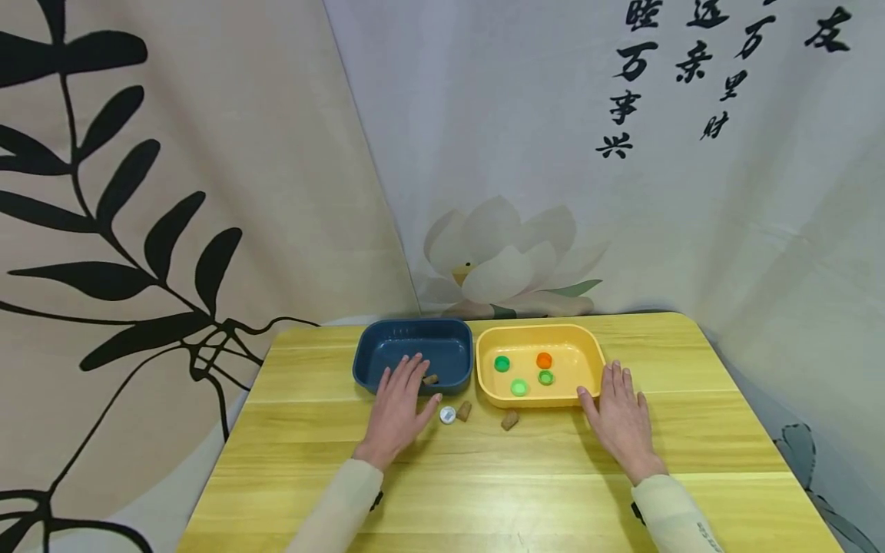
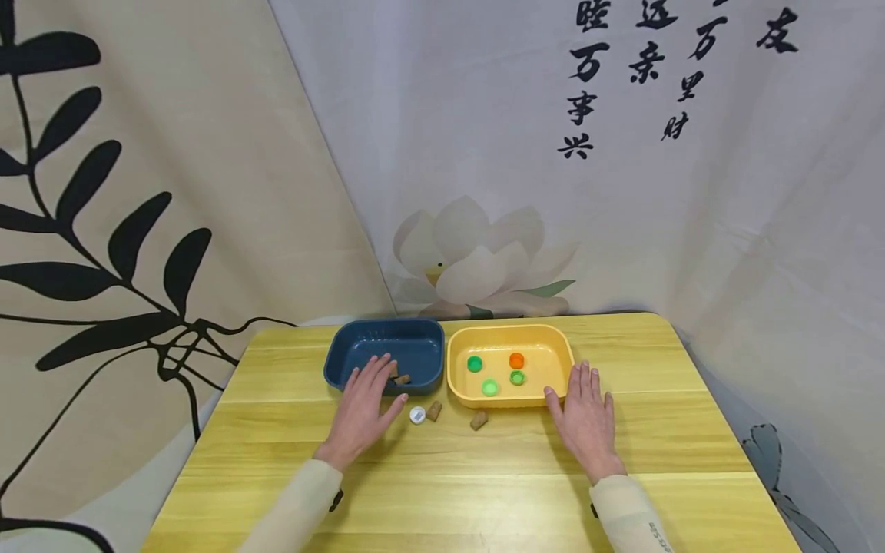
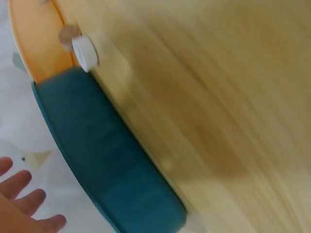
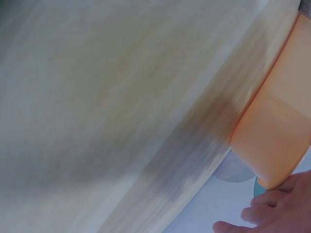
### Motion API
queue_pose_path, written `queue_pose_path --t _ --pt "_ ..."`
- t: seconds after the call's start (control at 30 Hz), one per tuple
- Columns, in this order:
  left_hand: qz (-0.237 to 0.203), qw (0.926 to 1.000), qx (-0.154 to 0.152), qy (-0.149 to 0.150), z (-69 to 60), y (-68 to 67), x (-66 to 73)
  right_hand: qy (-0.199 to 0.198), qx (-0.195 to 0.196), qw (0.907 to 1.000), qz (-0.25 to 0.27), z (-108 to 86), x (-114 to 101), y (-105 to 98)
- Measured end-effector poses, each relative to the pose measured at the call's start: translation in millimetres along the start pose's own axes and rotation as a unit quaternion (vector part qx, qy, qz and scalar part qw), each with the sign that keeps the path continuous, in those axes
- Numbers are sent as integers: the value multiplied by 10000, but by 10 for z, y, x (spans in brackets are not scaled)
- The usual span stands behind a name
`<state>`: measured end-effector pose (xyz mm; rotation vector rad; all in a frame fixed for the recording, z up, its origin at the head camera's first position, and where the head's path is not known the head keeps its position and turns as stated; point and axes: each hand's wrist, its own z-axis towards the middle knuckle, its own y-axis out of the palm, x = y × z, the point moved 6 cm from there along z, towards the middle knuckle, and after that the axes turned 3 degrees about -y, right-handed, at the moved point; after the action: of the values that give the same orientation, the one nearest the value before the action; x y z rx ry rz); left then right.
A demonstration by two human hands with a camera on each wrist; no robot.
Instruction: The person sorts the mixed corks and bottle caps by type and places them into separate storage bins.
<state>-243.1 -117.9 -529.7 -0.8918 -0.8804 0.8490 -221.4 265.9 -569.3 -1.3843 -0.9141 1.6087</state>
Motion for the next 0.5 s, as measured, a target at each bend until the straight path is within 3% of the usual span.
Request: queue_pose_path --t 0.27,0.5 --pt "42 9962 216 848 -148 15 264 2 -36 10000 -5 -3 6 -1" --pt "132 9858 177 1663 -259 116 427 -8 -2 10000 -4 -4 0 3"
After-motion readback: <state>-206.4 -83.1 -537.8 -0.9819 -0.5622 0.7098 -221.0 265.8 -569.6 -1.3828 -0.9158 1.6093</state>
